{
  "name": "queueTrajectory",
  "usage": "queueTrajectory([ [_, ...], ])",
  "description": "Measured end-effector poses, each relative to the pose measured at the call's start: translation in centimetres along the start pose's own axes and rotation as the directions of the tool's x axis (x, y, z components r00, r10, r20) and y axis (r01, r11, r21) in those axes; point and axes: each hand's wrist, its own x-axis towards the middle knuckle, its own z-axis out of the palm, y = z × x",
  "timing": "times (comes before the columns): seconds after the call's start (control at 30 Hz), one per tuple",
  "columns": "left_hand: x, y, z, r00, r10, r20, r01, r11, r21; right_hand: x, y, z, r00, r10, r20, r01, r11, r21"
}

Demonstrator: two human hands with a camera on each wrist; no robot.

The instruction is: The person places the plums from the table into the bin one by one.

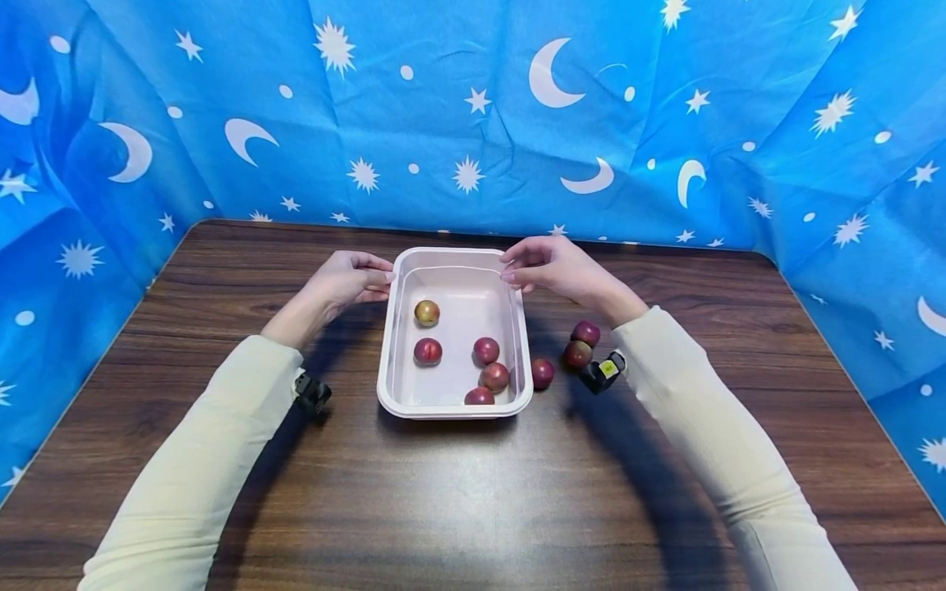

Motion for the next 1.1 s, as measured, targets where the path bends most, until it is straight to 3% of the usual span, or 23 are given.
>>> queueTrajectory([
  [0.33, -0.1, 0.0, -0.1, 1.0, 0.006, 0.005, -0.007, 1.0, 0.026, -0.8, 0.2, -1.0, 1.0, -0.021, 0.011, 0.021, 0.999, -0.035],
  [0.63, -0.2, 0.0, -0.2, 1.0, 0.011, 0.008, -0.011, 0.999, 0.033, -2.1, 0.6, -2.4, 1.0, 0.014, 0.008, -0.013, 0.995, -0.098],
  [1.1, 0.0, -0.3, -0.2, 1.0, 0.027, 0.014, -0.027, 1.0, 0.009, -4.4, 1.7, -4.1, 0.993, 0.102, -0.051, -0.105, 0.993, -0.056],
])
